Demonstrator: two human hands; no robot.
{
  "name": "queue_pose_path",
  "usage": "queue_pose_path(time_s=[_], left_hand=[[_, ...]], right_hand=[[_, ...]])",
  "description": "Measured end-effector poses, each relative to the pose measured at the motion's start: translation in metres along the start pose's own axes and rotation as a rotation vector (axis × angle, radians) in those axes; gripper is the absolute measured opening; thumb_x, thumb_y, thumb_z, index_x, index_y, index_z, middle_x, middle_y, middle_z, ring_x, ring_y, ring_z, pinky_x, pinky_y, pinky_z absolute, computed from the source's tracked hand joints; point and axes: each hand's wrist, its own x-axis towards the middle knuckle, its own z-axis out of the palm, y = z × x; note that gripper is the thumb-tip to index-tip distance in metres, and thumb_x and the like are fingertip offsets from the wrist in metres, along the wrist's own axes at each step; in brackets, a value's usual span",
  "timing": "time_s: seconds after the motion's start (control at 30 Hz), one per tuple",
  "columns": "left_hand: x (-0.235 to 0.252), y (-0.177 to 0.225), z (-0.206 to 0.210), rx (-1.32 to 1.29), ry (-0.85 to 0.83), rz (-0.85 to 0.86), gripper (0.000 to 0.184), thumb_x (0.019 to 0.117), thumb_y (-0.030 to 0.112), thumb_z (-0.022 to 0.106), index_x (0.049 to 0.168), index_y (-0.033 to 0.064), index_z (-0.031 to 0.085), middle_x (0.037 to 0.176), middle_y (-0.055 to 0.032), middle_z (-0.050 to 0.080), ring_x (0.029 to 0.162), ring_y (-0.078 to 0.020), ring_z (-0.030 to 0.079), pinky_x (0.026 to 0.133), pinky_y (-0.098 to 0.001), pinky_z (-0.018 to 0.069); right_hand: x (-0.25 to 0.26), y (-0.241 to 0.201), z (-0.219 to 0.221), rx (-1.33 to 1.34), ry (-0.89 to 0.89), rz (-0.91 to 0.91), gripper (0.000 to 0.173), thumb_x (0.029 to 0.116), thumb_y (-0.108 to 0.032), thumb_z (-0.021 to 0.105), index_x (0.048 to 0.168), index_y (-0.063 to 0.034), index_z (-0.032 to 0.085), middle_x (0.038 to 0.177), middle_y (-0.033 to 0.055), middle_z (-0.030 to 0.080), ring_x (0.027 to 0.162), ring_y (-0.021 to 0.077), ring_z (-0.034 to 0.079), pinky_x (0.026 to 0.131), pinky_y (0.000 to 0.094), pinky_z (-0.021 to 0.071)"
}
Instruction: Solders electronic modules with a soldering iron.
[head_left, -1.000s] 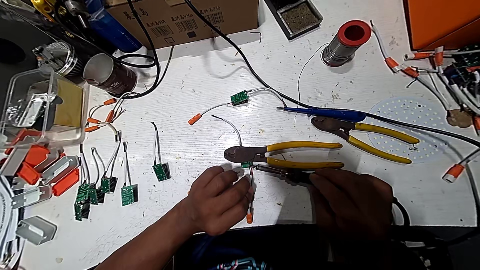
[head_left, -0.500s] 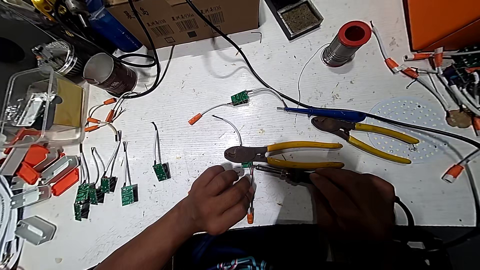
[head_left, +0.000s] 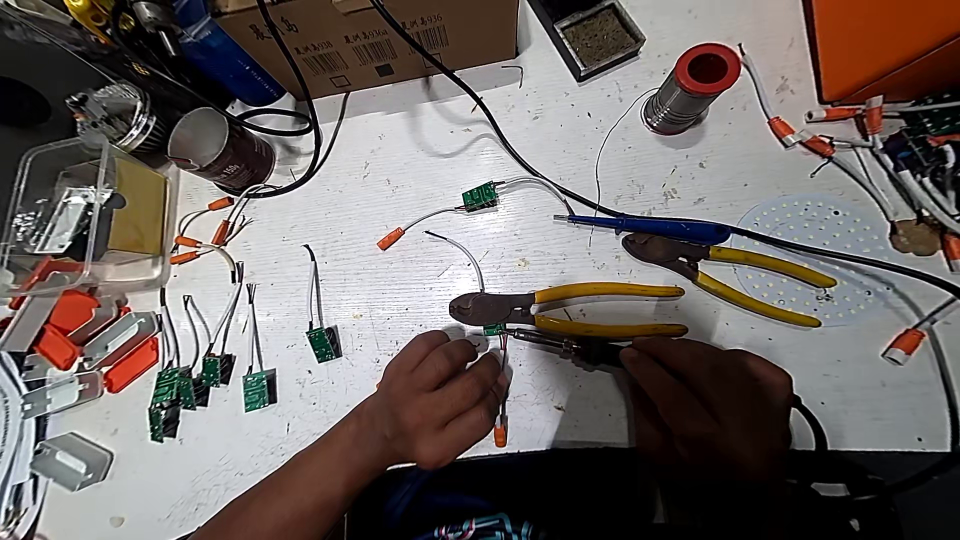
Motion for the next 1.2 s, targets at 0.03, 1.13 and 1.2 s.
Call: queue_pose_path(time_s=[0.03, 1.13, 1.2], left_hand=[[0.000, 0.000, 0.000, -0.001, 0.001, 0.000, 0.008, 0.1011, 0.011, 0.059, 0.103, 0.0091, 0.067, 0.106, -0.0081, 0.072, 0.094, -0.0240, 0.061, 0.083, -0.0366, 0.0459], [0.000, -0.001, 0.002, -0.015, -0.004, -0.012, 0.008, 0.1009, 0.011, 0.059, 0.104, 0.0090, 0.066, 0.107, -0.0086, 0.073, 0.099, -0.0251, 0.063, 0.086, -0.0378, 0.0483], [0.000, -0.001, 0.001, -0.017, -0.006, -0.015, 0.008, 0.1010, 0.011, 0.059, 0.105, 0.0090, 0.067, 0.107, -0.0085, 0.073, 0.099, -0.0251, 0.063, 0.087, -0.0380, 0.0482]], right_hand=[[0.000, 0.001, 0.000, 0.006, -0.001, -0.001, 0.017, 0.1012, -0.015, 0.056, 0.113, -0.0155, 0.069, 0.106, 0.0068, 0.071, 0.100, 0.0196, 0.063, 0.093, 0.0404, 0.0383], [0.027, -0.004, -0.009, 0.451, -0.159, 0.384, 0.031, 0.1040, -0.027, 0.054, 0.118, -0.0025, 0.065, 0.106, 0.0068, 0.067, 0.088, 0.0045, 0.064, 0.073, 0.0189, 0.0556], [0.028, -0.002, -0.007, 0.453, -0.169, 0.374, 0.032, 0.1042, -0.027, 0.054, 0.122, -0.0030, 0.064, 0.109, 0.0075, 0.067, 0.090, 0.0059, 0.065, 0.075, 0.0213, 0.0564]])
